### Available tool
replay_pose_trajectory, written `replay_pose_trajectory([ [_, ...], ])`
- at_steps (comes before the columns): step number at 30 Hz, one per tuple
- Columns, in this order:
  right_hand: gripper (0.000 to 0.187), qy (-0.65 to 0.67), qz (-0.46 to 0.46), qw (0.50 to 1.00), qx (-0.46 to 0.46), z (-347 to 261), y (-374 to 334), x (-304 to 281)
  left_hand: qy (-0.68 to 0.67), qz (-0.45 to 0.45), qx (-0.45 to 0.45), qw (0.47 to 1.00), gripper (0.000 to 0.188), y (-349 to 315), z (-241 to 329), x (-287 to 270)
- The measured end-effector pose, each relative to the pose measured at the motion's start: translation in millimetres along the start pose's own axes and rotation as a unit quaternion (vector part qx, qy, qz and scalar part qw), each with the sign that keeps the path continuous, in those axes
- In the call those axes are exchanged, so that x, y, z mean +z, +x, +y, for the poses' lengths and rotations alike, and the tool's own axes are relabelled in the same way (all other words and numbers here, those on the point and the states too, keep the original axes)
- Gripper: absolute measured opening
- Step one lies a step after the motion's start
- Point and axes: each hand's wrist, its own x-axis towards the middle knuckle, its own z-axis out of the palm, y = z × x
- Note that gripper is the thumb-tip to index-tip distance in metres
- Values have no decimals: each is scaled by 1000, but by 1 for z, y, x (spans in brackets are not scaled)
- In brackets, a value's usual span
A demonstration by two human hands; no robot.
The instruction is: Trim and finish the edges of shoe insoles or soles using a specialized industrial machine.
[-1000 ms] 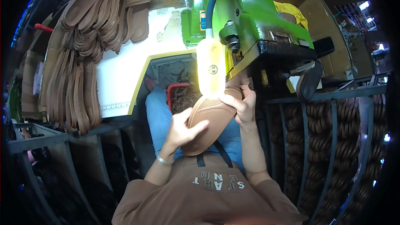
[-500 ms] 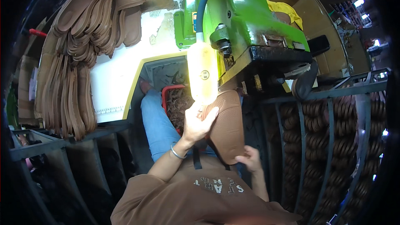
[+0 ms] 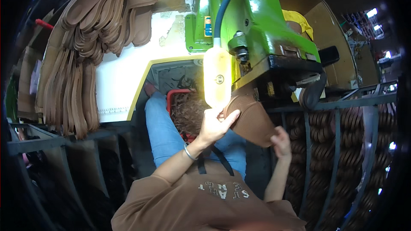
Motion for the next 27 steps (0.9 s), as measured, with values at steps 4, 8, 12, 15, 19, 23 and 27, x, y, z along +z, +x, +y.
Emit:
replay_pose_trajectory([
  [4, 50, 55, -105, 987, 113, 57, -27, 71, 171, 30, 26, 984, 17, 15, 5, -7],
  [8, 47, 11, -127, 985, 118, 70, -49, 122, 171, 35, 23, 984, 14, 13, 10, -22],
  [12, 43, 51, -127, 984, 112, 70, -62, 106, 116, 72, 72, 988, 14, 4, 3, -30],
  [15, 44, 76, -82, 992, 61, 64, -64, 89, 0, 146, 84, 986, 14, -2, 8, -14],
  [19, 45, 108, -57, 990, 73, 68, -64, 98, 129, 54, 53, 989, 14, 4, -1, -23],
  [23, 52, 48, -87, 992, 77, 70, -70, 111, 133, 36, 34, 990, 14, 14, -5, -22],
  [27, 54, 80, -137, 983, 87, 63, -73, 91, 41, 45, 62, 996, 22, -1, -8, -29],
])
